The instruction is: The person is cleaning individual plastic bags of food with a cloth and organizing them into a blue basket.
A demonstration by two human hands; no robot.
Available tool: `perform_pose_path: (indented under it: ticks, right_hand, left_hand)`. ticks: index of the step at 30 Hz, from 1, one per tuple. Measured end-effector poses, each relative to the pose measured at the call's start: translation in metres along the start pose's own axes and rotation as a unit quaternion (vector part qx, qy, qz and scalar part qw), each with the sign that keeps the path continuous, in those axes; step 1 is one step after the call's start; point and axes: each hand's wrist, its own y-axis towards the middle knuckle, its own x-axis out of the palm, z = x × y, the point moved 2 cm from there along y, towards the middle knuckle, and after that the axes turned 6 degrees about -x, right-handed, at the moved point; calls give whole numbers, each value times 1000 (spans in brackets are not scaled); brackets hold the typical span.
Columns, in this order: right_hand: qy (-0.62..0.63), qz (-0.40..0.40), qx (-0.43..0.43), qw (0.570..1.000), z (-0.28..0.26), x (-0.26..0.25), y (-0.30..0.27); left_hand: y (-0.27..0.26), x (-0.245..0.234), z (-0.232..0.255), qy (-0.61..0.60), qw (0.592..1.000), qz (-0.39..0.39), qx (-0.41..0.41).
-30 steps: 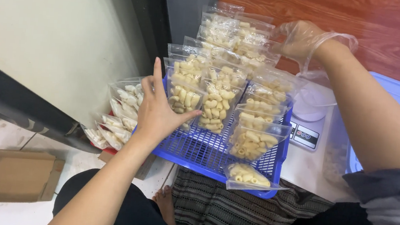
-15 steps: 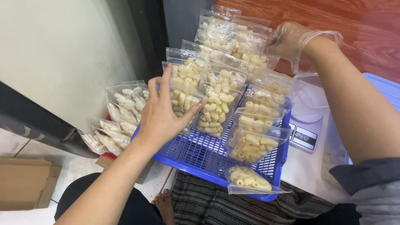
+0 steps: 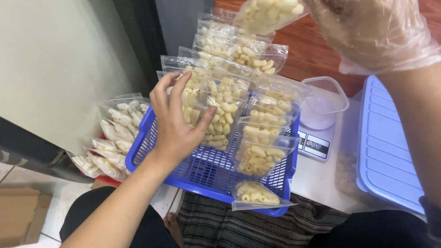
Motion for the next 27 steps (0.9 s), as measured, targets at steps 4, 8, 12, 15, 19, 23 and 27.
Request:
perform_pose_path:
  ticks: [4, 8, 12, 15, 19, 23, 27]
  right_hand:
    - [101, 158, -193, 963, -64, -37, -6]
    - [199, 194, -166, 946, -95, -50, -18]
    - [288, 263, 11, 921, -96, -14, -36]
    - [380, 287, 27, 879, -100, 17, -42]
    - [488, 266, 44, 830, -98, 58, -66]
    - [336, 237, 37, 911, -115, 48, -70]
    - [314, 270, 82, 907, -97, 82, -89]
  left_hand:
    - [5, -6, 40, -81, 996, 21, 4]
    - [23, -11, 56, -166, 985, 34, -28]
    - [27, 0, 71, -306, 919, -136, -207]
    - [20, 15, 77, -319, 870, -223, -304]
    - [6, 35, 71, -382, 841, -281, -260]
    - [-1, 45, 62, -409, 843, -277, -212]
    - [-9, 53, 53, -425, 834, -292, -198]
